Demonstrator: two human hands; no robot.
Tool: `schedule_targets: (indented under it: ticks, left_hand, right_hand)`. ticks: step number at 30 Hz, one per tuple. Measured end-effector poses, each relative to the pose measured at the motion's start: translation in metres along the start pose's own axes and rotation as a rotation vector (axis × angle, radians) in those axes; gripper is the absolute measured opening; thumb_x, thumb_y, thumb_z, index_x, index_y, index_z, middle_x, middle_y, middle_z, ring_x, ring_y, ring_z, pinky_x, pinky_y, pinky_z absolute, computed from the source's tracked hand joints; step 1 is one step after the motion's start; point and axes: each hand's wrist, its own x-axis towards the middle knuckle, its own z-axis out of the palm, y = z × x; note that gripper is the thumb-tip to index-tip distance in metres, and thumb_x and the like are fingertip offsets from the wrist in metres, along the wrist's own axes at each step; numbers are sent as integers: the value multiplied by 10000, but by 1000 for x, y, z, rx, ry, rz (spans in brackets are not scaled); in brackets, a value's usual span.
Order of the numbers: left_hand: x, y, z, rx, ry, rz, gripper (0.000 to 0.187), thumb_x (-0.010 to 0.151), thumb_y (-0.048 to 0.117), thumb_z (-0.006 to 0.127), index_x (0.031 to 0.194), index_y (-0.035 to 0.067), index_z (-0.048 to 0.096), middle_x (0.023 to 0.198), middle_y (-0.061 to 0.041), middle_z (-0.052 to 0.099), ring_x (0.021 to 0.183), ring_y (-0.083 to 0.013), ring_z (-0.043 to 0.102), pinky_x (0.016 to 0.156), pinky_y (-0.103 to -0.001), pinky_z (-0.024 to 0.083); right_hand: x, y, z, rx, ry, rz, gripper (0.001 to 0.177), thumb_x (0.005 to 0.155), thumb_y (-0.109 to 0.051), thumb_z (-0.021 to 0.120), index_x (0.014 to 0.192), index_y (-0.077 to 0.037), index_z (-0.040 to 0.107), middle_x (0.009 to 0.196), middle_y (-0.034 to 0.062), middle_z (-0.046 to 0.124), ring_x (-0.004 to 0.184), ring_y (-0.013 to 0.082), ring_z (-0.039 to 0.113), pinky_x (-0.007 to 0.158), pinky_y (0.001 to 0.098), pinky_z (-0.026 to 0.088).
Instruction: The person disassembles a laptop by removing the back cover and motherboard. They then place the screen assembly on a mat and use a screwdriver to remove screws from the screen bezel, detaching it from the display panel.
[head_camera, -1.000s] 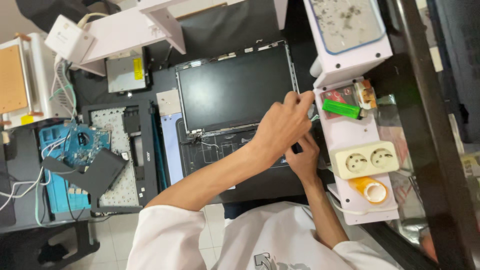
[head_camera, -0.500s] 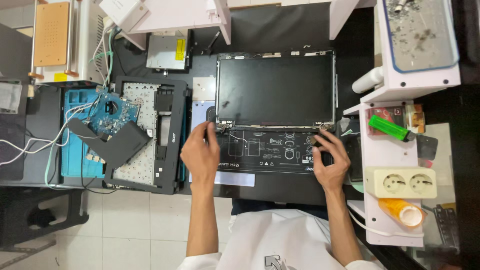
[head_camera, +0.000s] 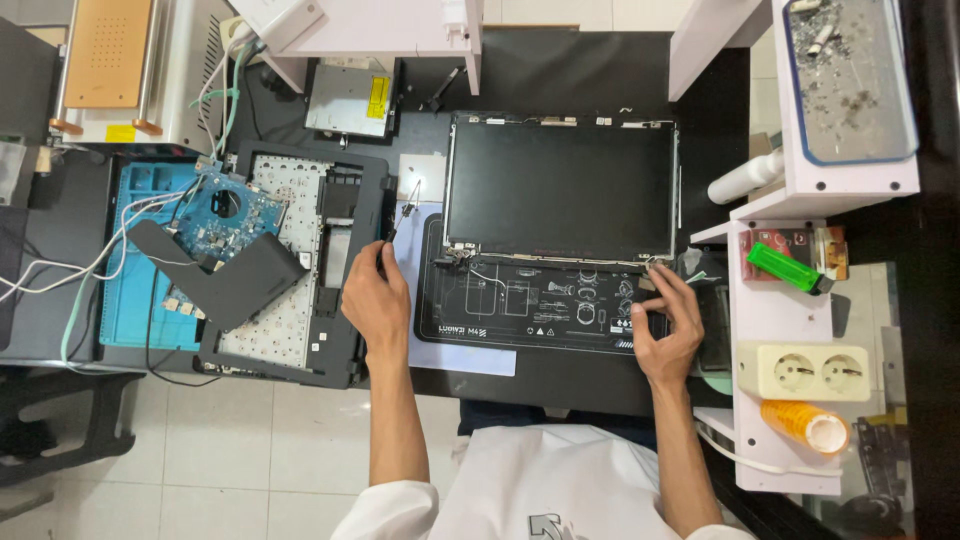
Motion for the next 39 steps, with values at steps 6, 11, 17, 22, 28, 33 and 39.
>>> schedule_targets:
  ticks: [6,11,17,22,28,33,39]
  left_hand:
    - [-13,12,-23,-259,-37,-12,197,1015,212,656,1060,40,741,850,-103,712,697,-268,677,663,-380,521]
    - [-44,33,-43,-414,-232,235,109,959,89,699,1038,21,733,867,-92,656,766,-248,595,691,-345,477]
    - [-85,59,-36,-528,-417,345,126,916,73,733,1037,41,752,894,-65,664,856,-227,608,752,-339,495]
    - [-93,72,-28,-517,-448,390,141,900,76,750,1036,40,752,880,-66,647,839,-233,595,751,-350,487]
    - [-92,78,-22,-488,-495,425,139,895,72,749,1031,42,755,869,-69,647,828,-240,589,742,-356,483]
    - [-92,83,-23,-458,-497,438,142,891,81,749,1027,41,759,875,-77,649,841,-250,597,740,-364,486]
    - [-89,86,-31,-463,-525,407,139,900,72,741,1033,39,760,849,-75,637,823,-248,600,738,-367,496]
  right_hand:
    - [-4,-6,0,-47,42,11,413,880,25,739,1287,3,673,1375,161,636,860,150,698,838,283,555]
    - [-8,-19,7,21,45,11,363,893,0,771,1244,-4,677,1315,149,650,859,145,704,813,264,564]
    - [-5,-9,11,518,-156,319,358,924,28,717,1276,48,653,1180,152,722,937,140,708,866,269,572]
    - [-5,3,2,649,-199,457,255,938,4,706,1183,75,700,1035,149,750,918,169,737,844,282,596]
    - [-9,15,-5,655,-146,421,189,962,2,707,1135,78,719,983,141,750,898,173,733,832,283,589]
    - [-11,16,-9,633,-139,433,201,959,-5,692,1141,75,716,1027,143,763,931,178,737,872,291,592]
    - [-6,14,-14,574,-222,415,202,971,-3,661,1152,71,711,1050,152,767,969,204,753,918,310,592]
